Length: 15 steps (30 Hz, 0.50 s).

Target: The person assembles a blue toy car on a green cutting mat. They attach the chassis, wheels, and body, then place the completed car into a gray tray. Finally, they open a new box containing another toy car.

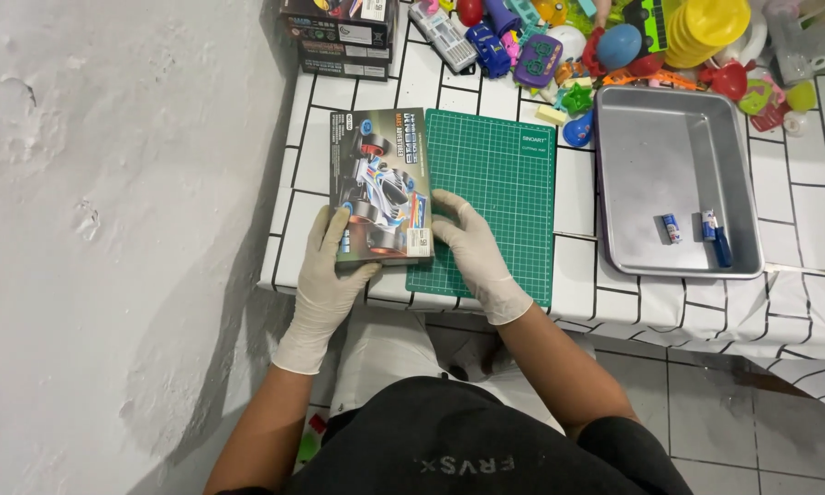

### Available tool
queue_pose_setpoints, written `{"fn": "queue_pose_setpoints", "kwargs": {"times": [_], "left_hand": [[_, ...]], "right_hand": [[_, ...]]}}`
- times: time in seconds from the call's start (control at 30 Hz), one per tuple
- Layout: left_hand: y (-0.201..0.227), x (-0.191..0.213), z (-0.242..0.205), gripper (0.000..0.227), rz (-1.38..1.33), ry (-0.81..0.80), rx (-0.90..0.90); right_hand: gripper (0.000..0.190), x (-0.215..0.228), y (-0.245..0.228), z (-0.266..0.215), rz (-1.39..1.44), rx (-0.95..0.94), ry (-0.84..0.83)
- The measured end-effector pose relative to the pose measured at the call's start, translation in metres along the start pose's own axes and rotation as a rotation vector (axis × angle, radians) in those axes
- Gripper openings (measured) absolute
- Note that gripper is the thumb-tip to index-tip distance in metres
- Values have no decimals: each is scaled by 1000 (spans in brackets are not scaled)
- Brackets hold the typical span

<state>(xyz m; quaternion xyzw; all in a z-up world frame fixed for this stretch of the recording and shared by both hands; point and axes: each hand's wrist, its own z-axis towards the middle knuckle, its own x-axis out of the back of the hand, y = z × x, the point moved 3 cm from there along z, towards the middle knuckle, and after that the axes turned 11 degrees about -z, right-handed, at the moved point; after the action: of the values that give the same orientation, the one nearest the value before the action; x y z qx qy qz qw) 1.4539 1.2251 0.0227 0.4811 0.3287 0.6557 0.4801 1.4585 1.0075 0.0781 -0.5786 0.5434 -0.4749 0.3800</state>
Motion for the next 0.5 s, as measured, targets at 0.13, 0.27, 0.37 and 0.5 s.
{"fn": "queue_pose_setpoints", "kwargs": {"times": [0.13,0.27,0.37,0.5], "left_hand": [[5,3,4,87,-20,-52,18],[5,4,5,86,-65,-85,64],[12,5,8,85,-69,-93,94],[11,8,10,89,-6,-73,-12]], "right_hand": [[64,-1,4,4,-23,19,-2],[62,0,24,13,8,81,37],[58,-1,24,13,7,110,71],[51,1,18,11,-43,146,95]]}}
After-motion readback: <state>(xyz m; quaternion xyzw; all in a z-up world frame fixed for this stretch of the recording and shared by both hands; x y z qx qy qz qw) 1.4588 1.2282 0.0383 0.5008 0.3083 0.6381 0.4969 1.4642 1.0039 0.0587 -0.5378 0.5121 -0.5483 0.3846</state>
